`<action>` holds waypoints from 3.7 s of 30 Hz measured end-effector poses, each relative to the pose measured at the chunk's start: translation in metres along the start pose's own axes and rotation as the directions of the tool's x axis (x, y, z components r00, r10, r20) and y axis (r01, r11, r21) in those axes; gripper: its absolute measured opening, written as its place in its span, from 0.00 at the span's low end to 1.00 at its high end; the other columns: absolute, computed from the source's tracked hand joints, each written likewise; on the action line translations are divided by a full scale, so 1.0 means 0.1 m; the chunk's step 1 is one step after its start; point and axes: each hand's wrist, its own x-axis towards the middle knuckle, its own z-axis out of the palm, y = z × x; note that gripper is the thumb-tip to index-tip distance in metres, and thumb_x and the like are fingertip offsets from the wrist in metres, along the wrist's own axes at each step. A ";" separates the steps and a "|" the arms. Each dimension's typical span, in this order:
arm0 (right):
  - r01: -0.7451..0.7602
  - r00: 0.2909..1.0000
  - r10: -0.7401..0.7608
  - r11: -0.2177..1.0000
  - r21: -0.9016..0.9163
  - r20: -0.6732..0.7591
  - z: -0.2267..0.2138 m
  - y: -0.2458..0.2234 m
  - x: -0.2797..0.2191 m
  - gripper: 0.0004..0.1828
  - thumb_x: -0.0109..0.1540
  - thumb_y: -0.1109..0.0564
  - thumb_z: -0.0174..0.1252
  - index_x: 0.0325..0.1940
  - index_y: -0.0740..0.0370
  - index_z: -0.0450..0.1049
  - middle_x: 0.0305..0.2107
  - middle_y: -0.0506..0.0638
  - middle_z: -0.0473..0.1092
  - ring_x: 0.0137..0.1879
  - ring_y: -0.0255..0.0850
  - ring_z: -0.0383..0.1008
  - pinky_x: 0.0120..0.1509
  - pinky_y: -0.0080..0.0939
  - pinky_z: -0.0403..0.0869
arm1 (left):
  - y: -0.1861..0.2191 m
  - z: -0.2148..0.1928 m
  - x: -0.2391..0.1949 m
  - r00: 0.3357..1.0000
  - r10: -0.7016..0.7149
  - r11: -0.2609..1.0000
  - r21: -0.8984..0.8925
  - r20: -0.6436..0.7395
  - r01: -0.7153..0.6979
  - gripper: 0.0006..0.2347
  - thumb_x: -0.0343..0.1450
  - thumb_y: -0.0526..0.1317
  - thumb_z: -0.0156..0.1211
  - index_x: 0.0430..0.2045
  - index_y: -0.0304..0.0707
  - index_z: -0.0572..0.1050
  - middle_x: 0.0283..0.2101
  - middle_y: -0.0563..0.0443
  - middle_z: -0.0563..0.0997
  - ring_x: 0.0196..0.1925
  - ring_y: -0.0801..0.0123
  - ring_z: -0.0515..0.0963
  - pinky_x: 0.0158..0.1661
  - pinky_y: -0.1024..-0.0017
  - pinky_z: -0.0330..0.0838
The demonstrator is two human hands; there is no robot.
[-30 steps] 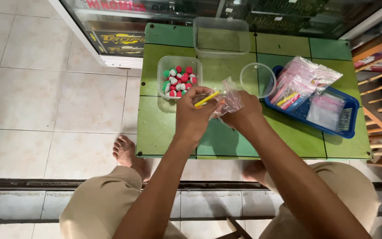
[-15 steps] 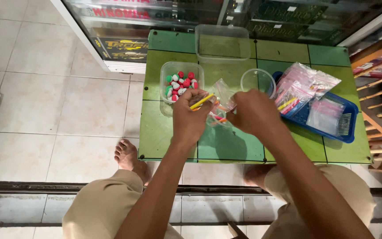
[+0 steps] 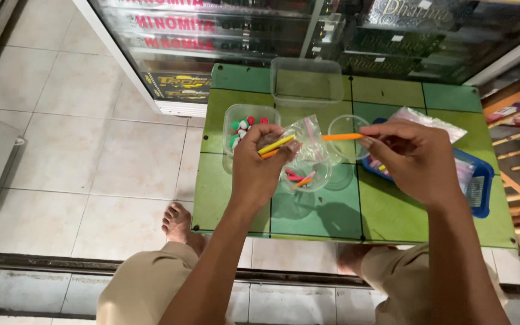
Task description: The person packs colorful plastic sticks and small round objects into clear plastic bags. They open the bags, insert the items one by one, and place the filled bags into a blue basket.
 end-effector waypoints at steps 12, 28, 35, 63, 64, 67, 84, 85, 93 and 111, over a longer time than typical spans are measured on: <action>0.061 0.996 -0.071 0.985 0.162 0.060 0.14 0.36 0.00 0.10 0.53 0.67 0.64 0.38 0.61 0.79 0.32 0.55 0.75 0.36 0.37 0.73 0.37 0.35 0.72 | -0.18 0.12 0.05 0.989 0.082 0.995 -0.064 0.126 -0.074 0.13 0.60 0.29 0.67 0.36 0.28 0.73 0.32 0.40 0.79 0.31 0.70 0.78 0.33 0.74 0.79; 0.034 0.995 -0.061 0.946 0.324 0.073 0.38 0.30 0.03 0.09 0.52 0.67 0.67 0.36 0.61 0.80 0.22 0.52 0.71 0.30 0.30 0.66 0.30 0.29 0.69 | -0.17 0.21 -0.03 0.984 -0.005 1.000 -0.004 0.179 0.006 0.22 0.61 0.33 0.67 0.48 0.34 0.67 0.35 0.42 0.79 0.34 0.73 0.78 0.36 0.78 0.75; -0.020 0.992 -0.015 0.960 0.279 0.122 0.44 0.23 0.02 0.13 0.53 0.69 0.63 0.40 0.61 0.79 0.23 0.53 0.71 0.30 0.33 0.67 0.32 0.32 0.69 | -0.26 0.07 0.03 0.991 -0.011 0.995 -0.100 0.134 0.024 0.24 0.60 0.28 0.64 0.50 0.31 0.64 0.34 0.41 0.78 0.33 0.70 0.80 0.34 0.78 0.76; -0.194 0.798 0.533 0.669 -0.717 0.281 1.11 0.62 0.23 0.10 0.49 0.51 0.58 0.28 0.59 0.78 0.14 0.59 0.70 0.25 0.60 0.74 0.28 0.56 0.73 | -0.03 -0.25 -0.08 0.999 -0.040 0.986 -0.162 0.005 0.041 0.24 0.59 0.29 0.65 0.50 0.34 0.65 0.34 0.39 0.78 0.33 0.68 0.80 0.35 0.75 0.79; -0.193 0.801 0.530 0.670 -0.717 0.279 1.13 0.68 0.22 0.10 0.49 0.51 0.58 0.28 0.59 0.78 0.14 0.59 0.70 0.25 0.60 0.74 0.28 0.56 0.73 | -0.04 -0.24 -0.07 0.999 -0.036 0.986 -0.162 0.006 0.036 0.24 0.59 0.29 0.65 0.50 0.34 0.65 0.34 0.39 0.78 0.33 0.68 0.80 0.35 0.75 0.79; -0.201 0.811 0.533 0.641 -0.741 0.241 1.17 0.70 0.20 0.23 0.48 0.47 0.58 0.43 0.63 0.75 0.30 0.65 0.69 0.37 0.63 0.75 0.32 0.63 0.75 | -0.06 -0.25 -0.07 0.999 -0.042 0.987 -0.154 0.011 0.043 0.25 0.59 0.29 0.66 0.50 0.33 0.65 0.34 0.39 0.78 0.33 0.68 0.80 0.35 0.75 0.79; -0.188 0.890 0.422 0.689 -0.700 0.176 0.87 -0.07 0.08 0.11 0.56 0.56 0.51 0.35 0.59 0.77 0.27 0.65 0.72 0.38 0.68 0.74 0.39 0.61 0.75 | -0.05 -0.19 -0.05 0.999 -0.034 0.986 -0.161 0.019 0.036 0.24 0.60 0.30 0.65 0.51 0.35 0.65 0.37 0.36 0.78 0.35 0.66 0.79 0.38 0.74 0.77; -0.188 0.890 0.421 0.690 -0.698 0.176 0.80 -0.10 0.08 0.11 0.56 0.56 0.51 0.35 0.59 0.77 0.27 0.65 0.72 0.38 0.68 0.74 0.39 0.61 0.75 | -0.06 -0.19 -0.04 0.999 -0.032 0.987 -0.159 0.019 0.035 0.24 0.60 0.30 0.65 0.51 0.35 0.65 0.37 0.36 0.78 0.35 0.66 0.79 0.38 0.74 0.77; -0.290 0.938 0.341 0.868 -0.402 0.060 0.14 -0.49 0.14 0.08 0.59 0.51 0.62 0.39 0.53 0.81 0.32 0.49 0.77 0.34 0.37 0.75 0.39 0.39 0.71 | 0.18 -0.06 -0.09 0.982 -0.176 0.984 -0.030 -0.070 0.174 0.21 0.58 0.33 0.65 0.44 0.42 0.68 0.40 0.44 0.78 0.34 0.69 0.80 0.37 0.73 0.80; -0.167 0.986 0.150 0.862 0.478 0.073 0.34 0.51 0.03 0.09 0.55 0.68 0.62 0.40 0.71 0.75 0.24 0.55 0.74 0.32 0.36 0.75 0.37 0.29 0.75 | -0.27 0.07 0.10 0.998 0.010 0.983 -0.184 0.061 0.001 0.28 0.58 0.29 0.68 0.52 0.32 0.62 0.36 0.35 0.78 0.36 0.60 0.81 0.38 0.70 0.79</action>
